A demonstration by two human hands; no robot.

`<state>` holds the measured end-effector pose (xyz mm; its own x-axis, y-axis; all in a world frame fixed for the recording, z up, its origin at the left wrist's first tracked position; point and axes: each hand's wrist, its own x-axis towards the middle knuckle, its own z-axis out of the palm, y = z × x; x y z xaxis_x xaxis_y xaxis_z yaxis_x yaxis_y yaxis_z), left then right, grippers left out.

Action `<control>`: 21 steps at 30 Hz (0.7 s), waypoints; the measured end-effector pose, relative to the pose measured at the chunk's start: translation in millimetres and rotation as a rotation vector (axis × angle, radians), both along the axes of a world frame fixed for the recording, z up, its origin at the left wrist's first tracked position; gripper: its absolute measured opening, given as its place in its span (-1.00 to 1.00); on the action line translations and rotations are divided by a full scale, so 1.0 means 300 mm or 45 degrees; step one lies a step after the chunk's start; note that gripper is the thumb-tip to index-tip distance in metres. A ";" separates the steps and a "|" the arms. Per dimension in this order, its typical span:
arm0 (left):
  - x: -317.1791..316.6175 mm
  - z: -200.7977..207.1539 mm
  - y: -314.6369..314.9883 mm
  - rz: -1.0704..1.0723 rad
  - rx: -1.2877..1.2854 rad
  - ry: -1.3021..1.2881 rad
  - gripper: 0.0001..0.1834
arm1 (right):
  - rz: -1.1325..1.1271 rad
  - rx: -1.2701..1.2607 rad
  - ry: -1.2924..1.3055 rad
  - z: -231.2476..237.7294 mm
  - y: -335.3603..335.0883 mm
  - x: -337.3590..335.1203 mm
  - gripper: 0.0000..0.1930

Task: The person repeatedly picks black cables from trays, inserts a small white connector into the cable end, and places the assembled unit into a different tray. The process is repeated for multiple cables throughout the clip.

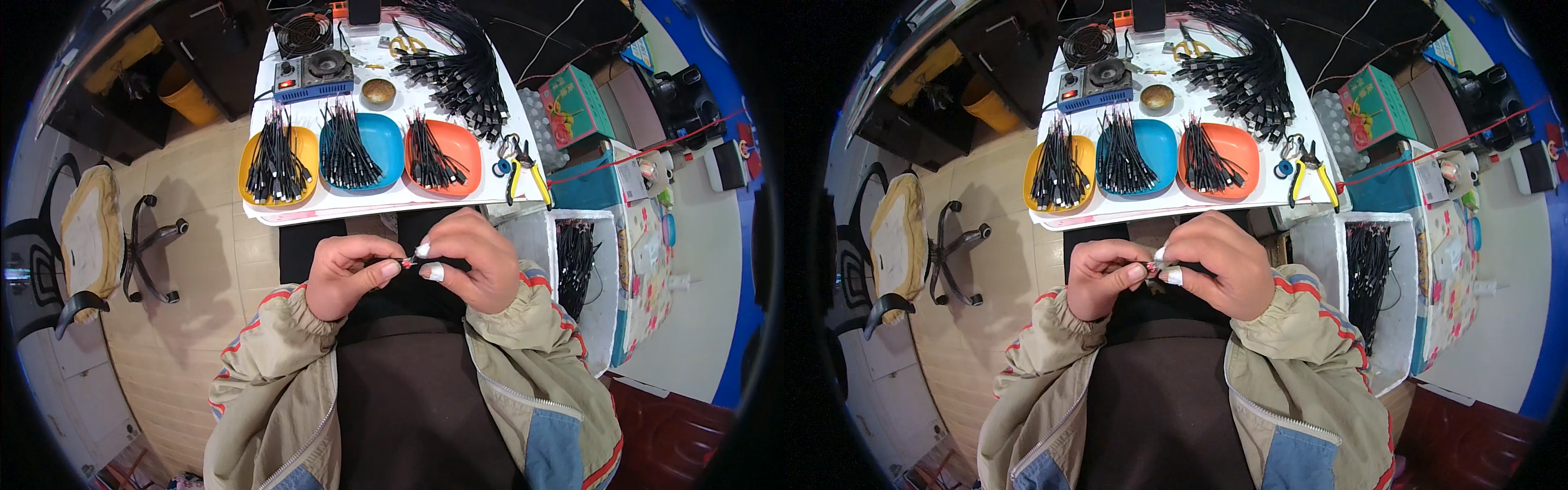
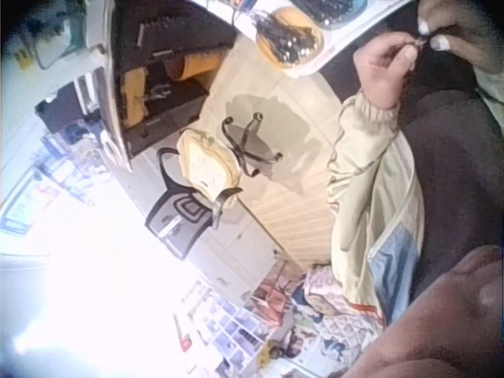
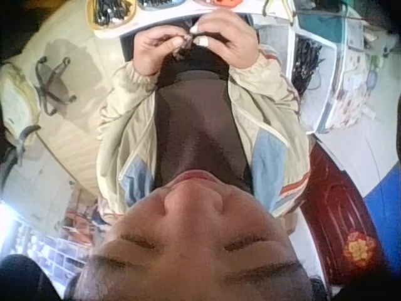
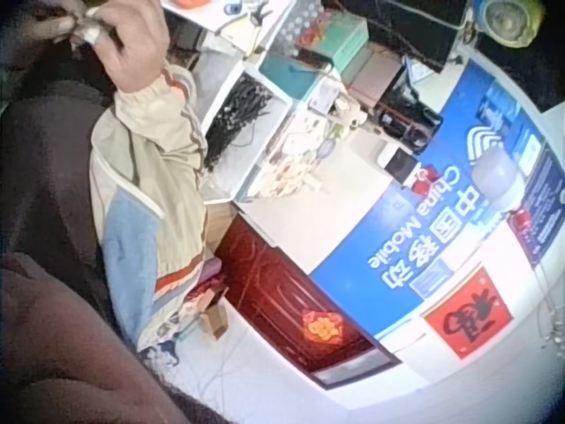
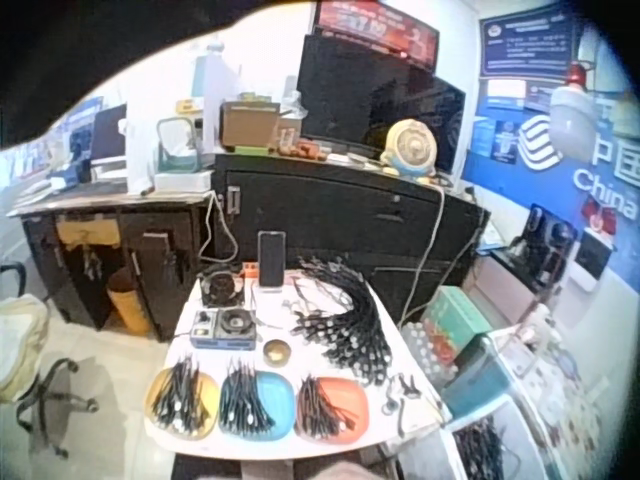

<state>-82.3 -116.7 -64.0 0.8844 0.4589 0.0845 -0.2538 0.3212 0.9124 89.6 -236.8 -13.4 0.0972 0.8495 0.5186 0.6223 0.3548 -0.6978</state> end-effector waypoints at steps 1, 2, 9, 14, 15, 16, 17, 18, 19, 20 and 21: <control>0.001 0.009 -0.004 0.080 0.171 -0.009 -0.87 | -0.018 0.043 -0.077 0.007 -0.003 0.004 -0.76; 0.001 0.020 -0.005 0.158 0.345 -0.021 -0.87 | -0.053 0.066 -0.121 0.012 -0.006 0.000 -0.75; -0.005 0.062 -0.005 0.425 1.067 -0.105 -0.89 | -0.091 -0.046 -0.016 0.019 -0.013 -0.019 -0.78; -0.008 0.055 -0.002 0.474 1.263 -0.156 -0.83 | -0.082 -0.049 -0.004 0.019 -0.004 -0.035 -0.84; -0.008 0.053 -0.001 0.501 1.328 -0.168 -0.81 | -0.087 -0.060 0.003 0.017 -0.004 -0.038 -0.85; -0.008 0.051 -0.002 0.532 1.423 -0.195 -0.78 | -0.087 -0.071 0.019 0.013 -0.005 -0.040 -0.86; -0.008 0.050 -0.001 0.567 1.519 -0.219 -0.74 | -0.095 -0.114 0.046 0.007 -0.006 -0.042 -0.87; -0.009 0.049 -0.002 0.601 1.616 -0.241 -0.71 | -0.075 -0.187 0.174 0.001 -0.009 -0.044 -0.88; -0.010 0.049 -0.002 0.625 1.732 -0.256 -0.67 | -0.063 -0.291 0.312 -0.008 -0.013 -0.046 -0.89; -0.012 0.049 0.000 0.648 1.849 -0.270 -0.64 | -0.044 -0.387 0.443 -0.018 -0.015 -0.045 -0.90; -0.014 0.049 0.001 0.673 1.971 -0.277 -0.61 | -0.005 -0.568 0.800 -0.028 -0.017 -0.043 -0.91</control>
